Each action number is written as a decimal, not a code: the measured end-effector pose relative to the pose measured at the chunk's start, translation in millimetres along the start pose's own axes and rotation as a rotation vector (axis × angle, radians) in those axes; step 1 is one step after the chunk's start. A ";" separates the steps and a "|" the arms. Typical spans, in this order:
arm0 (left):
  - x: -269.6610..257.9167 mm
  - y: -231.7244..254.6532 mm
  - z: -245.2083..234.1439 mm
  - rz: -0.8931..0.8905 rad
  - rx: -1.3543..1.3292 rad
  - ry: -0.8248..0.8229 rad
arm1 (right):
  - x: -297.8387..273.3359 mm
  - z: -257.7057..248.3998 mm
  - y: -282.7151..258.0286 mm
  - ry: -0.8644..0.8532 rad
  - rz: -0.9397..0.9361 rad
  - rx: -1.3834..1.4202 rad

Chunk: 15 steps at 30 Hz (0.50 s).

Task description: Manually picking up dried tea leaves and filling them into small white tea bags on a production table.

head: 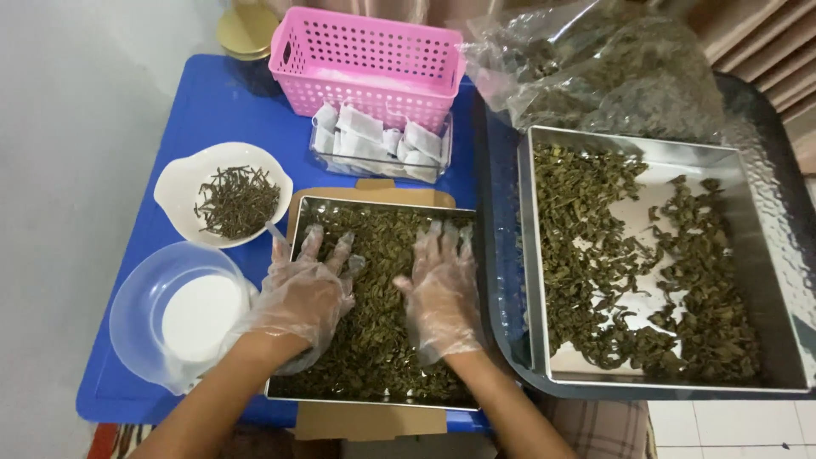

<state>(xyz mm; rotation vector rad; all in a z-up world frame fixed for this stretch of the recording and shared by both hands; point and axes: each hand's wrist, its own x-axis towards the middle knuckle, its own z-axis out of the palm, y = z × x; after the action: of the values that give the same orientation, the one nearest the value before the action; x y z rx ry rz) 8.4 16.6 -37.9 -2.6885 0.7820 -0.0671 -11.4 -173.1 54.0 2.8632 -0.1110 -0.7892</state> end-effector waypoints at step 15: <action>13.1 -16.9 -117.1 0.143 -0.085 -0.778 | 13.5 139.3 16.8 0.796 -0.480 0.410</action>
<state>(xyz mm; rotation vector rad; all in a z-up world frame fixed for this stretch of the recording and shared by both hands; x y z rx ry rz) 12.1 -13.0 77.3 -2.3994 0.7070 0.9940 -72.0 -211.1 -67.5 3.3875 0.5913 0.4294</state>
